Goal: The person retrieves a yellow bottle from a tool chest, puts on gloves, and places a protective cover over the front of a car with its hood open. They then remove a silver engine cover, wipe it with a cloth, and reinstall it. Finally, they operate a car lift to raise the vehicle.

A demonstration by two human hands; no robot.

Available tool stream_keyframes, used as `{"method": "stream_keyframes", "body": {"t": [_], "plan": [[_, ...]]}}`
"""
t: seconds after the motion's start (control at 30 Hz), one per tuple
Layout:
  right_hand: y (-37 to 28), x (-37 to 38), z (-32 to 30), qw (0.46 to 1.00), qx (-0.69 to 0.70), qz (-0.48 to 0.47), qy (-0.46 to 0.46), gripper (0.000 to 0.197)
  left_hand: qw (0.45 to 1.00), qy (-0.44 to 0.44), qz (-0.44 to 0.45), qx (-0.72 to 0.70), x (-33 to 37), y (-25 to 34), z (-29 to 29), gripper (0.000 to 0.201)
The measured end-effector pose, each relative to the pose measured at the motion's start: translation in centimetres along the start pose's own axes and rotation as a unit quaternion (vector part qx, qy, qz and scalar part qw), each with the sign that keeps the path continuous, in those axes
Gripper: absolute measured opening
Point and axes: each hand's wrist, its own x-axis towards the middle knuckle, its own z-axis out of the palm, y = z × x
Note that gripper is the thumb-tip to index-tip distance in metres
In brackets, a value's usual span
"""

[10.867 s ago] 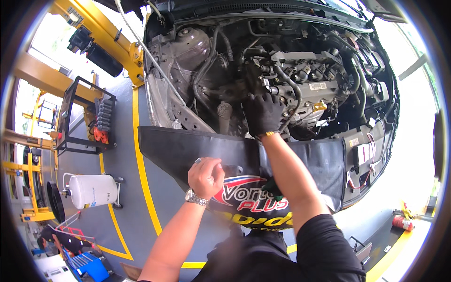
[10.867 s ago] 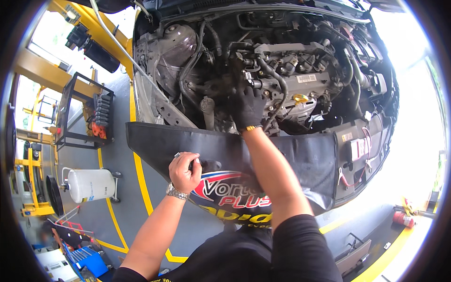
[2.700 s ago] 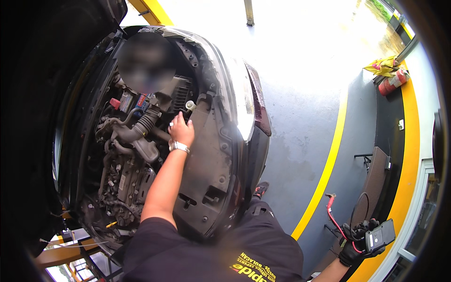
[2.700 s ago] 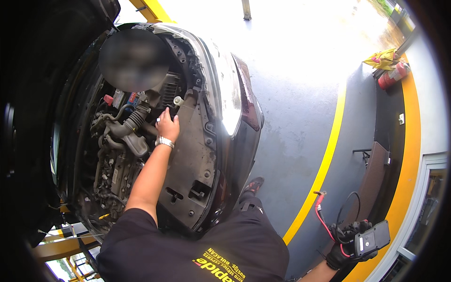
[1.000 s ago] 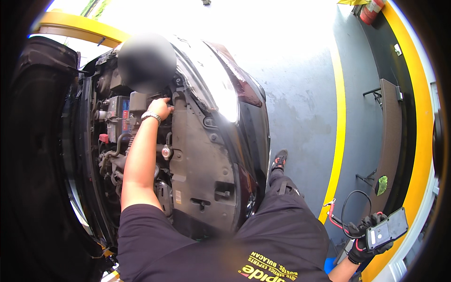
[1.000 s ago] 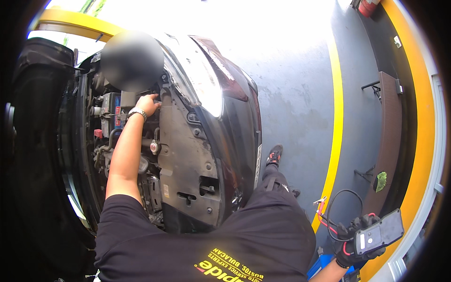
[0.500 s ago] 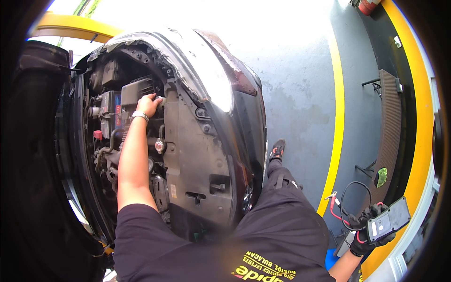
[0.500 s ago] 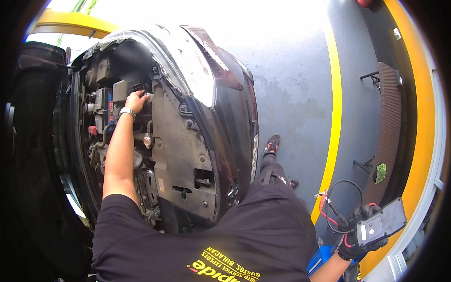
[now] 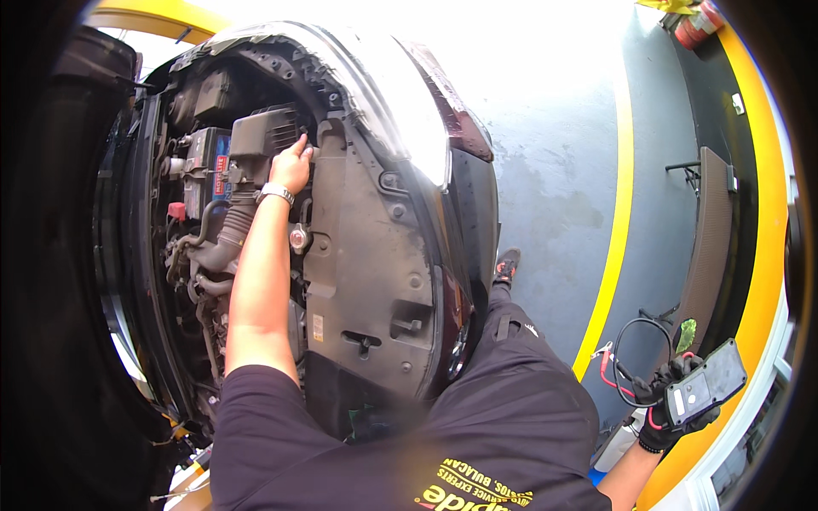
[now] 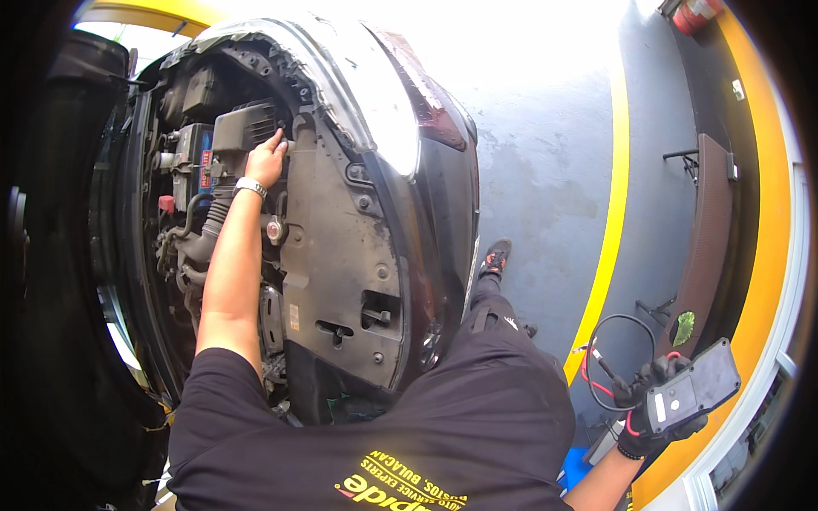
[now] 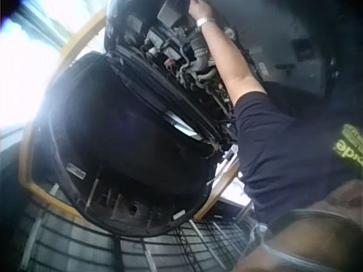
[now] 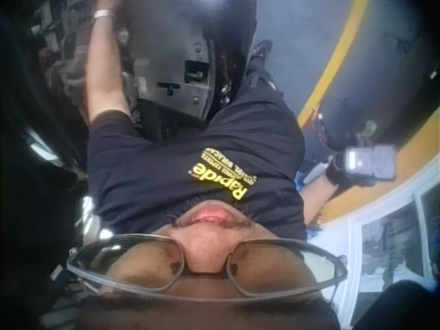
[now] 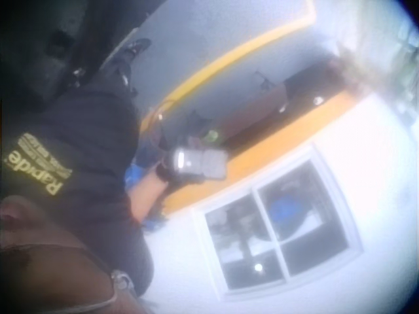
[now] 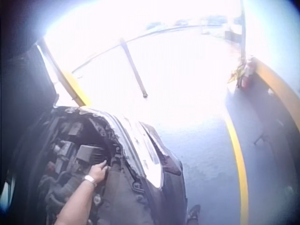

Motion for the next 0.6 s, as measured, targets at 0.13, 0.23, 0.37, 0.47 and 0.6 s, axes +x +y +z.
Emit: {"method": "stream_keyframes", "body": {"t": [0.13, 0.23, 0.37, 0.47, 0.6], "plan": [[0.6, 1.3, 1.1, 0.999, -0.001, 0.041, -0.004, 0.097, 0.923, -0.182, -0.111, -0.322, 1.7, -3.3, -1.0, 0.047], [0.8, 1.5, 2.2, 0.998, -0.031, 0.052, -0.012, 0.098, 0.877, -0.226, -0.176, -0.387, 2.1, -3.8, -0.7, 0.048], [1.4, 2.1, 2.8, 0.998, -0.052, 0.022, 0.028, 0.099, 0.927, -0.237, -0.119, -0.264, 2.5, -3.2, -1.1, 0.046], [1.6, 3.1, 3.1, 0.997, -0.051, 0.044, -0.033, 0.099, 0.954, -0.218, -0.110, -0.175, 3.0, -3.1, -0.8, 0.054], [2.1, 3.8, 5.6, 0.995, -0.034, 0.046, -0.079, 0.097, 0.959, -0.131, -0.123, -0.220, 1.9, -3.0, -0.1, 0.053]]}}
